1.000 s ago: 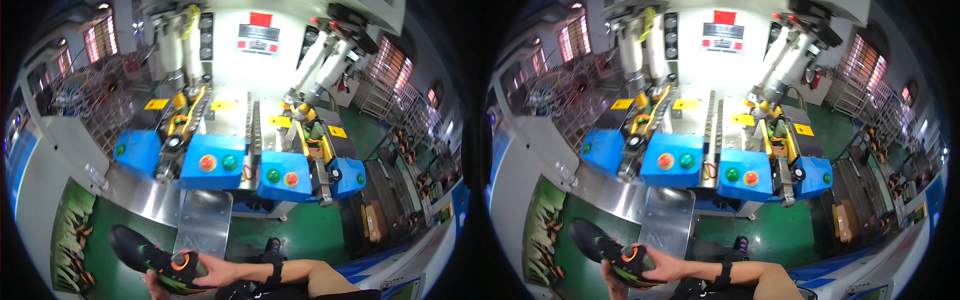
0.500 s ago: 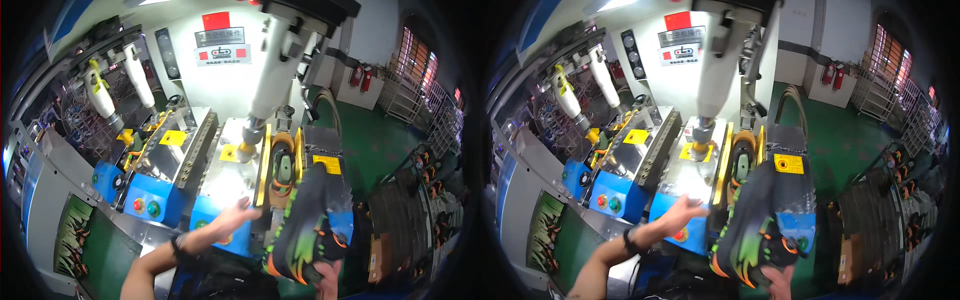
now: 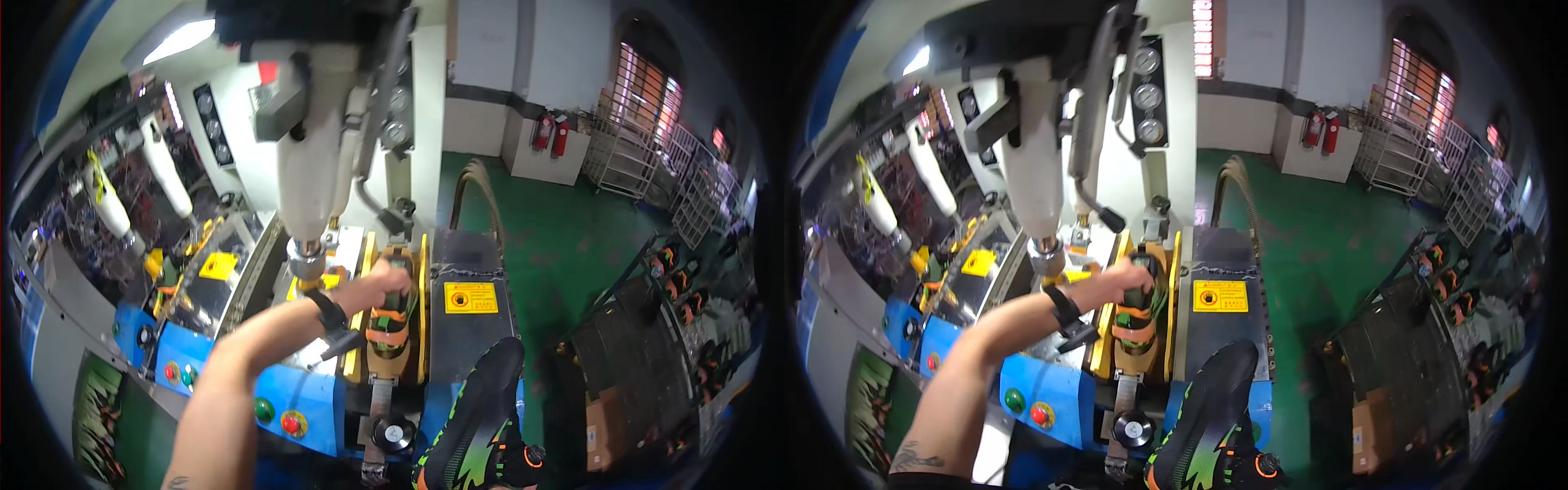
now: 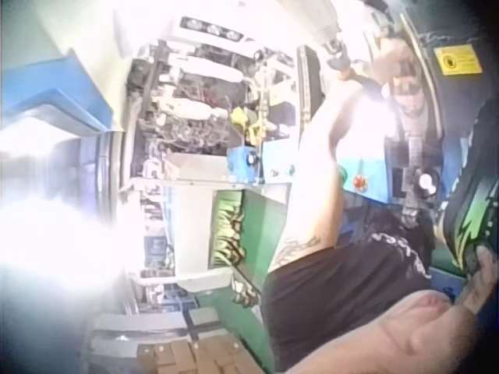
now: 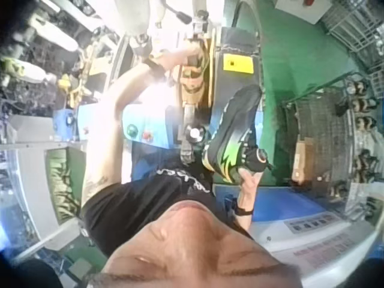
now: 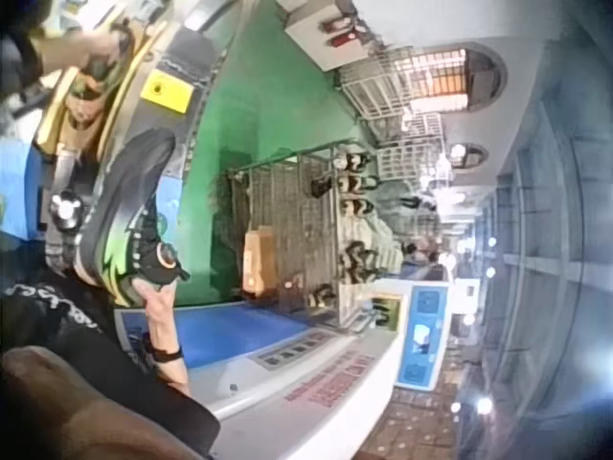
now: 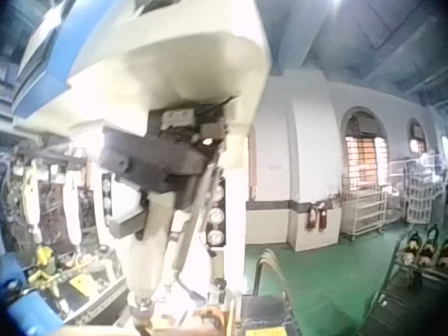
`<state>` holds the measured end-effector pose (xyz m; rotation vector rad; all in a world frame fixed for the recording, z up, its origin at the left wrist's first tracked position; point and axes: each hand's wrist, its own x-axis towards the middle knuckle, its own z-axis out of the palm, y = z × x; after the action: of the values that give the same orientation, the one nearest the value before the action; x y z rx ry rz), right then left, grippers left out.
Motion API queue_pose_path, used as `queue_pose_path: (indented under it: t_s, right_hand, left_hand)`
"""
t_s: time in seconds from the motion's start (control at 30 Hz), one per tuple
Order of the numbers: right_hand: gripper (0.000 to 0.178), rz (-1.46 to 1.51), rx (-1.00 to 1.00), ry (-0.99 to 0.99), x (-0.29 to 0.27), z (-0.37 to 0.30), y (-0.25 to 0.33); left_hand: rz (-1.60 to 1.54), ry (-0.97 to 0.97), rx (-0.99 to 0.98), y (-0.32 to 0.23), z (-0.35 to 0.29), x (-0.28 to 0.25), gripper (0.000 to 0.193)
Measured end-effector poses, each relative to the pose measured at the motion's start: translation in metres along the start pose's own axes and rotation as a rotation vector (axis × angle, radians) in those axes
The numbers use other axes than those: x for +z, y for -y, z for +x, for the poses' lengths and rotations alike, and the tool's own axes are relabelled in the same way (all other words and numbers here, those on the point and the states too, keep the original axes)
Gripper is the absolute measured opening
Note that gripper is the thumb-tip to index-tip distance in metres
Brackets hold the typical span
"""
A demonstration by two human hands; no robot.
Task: Operating machinery to assemble and process athletic shoes in a factory setting.
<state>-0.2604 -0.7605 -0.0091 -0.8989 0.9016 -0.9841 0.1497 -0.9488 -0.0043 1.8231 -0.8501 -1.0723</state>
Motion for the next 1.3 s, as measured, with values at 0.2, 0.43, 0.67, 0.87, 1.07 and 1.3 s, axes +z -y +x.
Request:
queue_pose_path:
  t_s: [0.2,0.43,0.67,0.87,1.07,1.3]
  right_hand:
    - [0.074,0.065,0.028,0.054,0.007,0.033,-0.023]
    - [0.030,-0.178,0.623,0.217,0.184,0.225,0.016]
    - [0.057,-1.264,-0.218,0.111,0.262,0.292,-0.090]
    - [0.060,-1.272,-0.175,0.167,0.247,0.294,-0.097]
    - [0.056,-1.272,-0.133,0.054,0.264,0.281,-0.080]
    - [0.047,-1.113,-0.755,0.443,0.309,0.117,-0.095]
  left_hand:
    - [-0.620,0.013,0.021,0.055,-0.197,-0.074,0.051]
    - [-0.928,-0.322,0.066,0.140,-0.435,-0.108,0.099]
    - [-1.005,-0.803,-0.234,0.230,-0.522,-0.073,0.069]
    - [-1.100,-0.932,-0.558,0.274,-0.536,-0.071,0.051]
    - [-1.076,-0.852,-0.636,0.303,-0.544,-0.102,0.033]
    - [-1.214,-0.560,-0.475,0.347,-0.520,-0.143,0.026]
